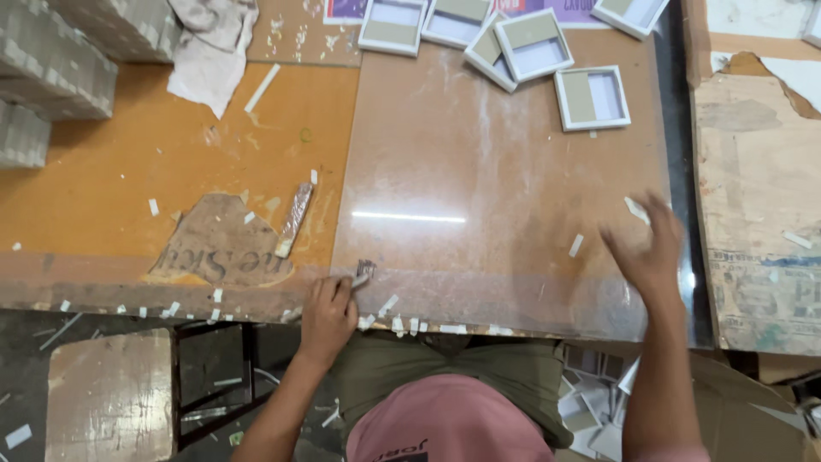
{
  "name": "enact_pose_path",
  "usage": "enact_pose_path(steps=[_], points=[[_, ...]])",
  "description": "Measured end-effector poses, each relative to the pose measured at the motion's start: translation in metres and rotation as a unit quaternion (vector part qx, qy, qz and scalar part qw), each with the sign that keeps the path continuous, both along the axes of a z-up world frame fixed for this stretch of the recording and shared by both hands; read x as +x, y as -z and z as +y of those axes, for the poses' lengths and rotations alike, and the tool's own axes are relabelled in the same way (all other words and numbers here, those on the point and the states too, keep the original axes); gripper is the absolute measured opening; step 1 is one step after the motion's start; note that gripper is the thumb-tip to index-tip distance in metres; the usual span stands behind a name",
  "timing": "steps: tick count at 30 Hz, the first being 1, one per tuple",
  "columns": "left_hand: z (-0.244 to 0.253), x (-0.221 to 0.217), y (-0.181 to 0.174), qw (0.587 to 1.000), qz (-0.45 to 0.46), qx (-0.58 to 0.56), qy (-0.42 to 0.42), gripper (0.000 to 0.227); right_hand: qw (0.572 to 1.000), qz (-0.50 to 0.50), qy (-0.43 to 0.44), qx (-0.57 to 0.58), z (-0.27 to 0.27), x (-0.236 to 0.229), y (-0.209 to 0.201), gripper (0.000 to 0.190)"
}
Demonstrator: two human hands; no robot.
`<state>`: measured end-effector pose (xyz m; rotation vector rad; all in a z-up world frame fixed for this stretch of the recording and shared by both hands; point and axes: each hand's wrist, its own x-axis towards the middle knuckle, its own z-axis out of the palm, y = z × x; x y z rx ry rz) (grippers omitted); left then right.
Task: The person assembles small square frames by hand on a workbench. They pick up frame parts, align them, and press them together, then place the completed frames aside. The process is repeated for multiple frames.
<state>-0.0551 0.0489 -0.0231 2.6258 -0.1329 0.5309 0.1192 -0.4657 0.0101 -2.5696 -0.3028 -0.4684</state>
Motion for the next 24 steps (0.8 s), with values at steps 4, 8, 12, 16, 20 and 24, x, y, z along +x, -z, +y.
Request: enact_pose_path(steps=[4,8,12,16,20,24], points=[[-0.006,-0.023,-0.008,0.998,0.024,-0.028,-0.049,0.037,0.996,-0.072,-0.004,0.054,0.050,0.181,0.042,0.069],[-0.015,-0.051,-0.019,0.989,0.004,-0.049,-0.138,0.029,0.995,0.019,0.057,-0.083,0.085,0.274,0.046,0.095],[-0.019,-0.059,-0.036,0.960,0.034,-0.186,-0.205,0.027,0.915,0.384,0.010,0.122,0.103,0.214,0.039,0.063],[-0.032,-0.033,-0.057,0.968,0.048,-0.212,-0.126,0.022,0.943,0.188,-0.264,-0.071,0.136,0.068,0.020,0.078],[-0.057,0.034,-0.049,0.978,0.030,-0.203,0.031,0.042,0.936,0.184,-0.292,-0.064,0.167,-0.031,-0.001,0.078],[-0.097,0.092,-0.022,0.991,0.053,-0.103,0.072,0.027,0.936,0.207,-0.279,-0.053,0.182,-0.054,-0.016,0.082]])
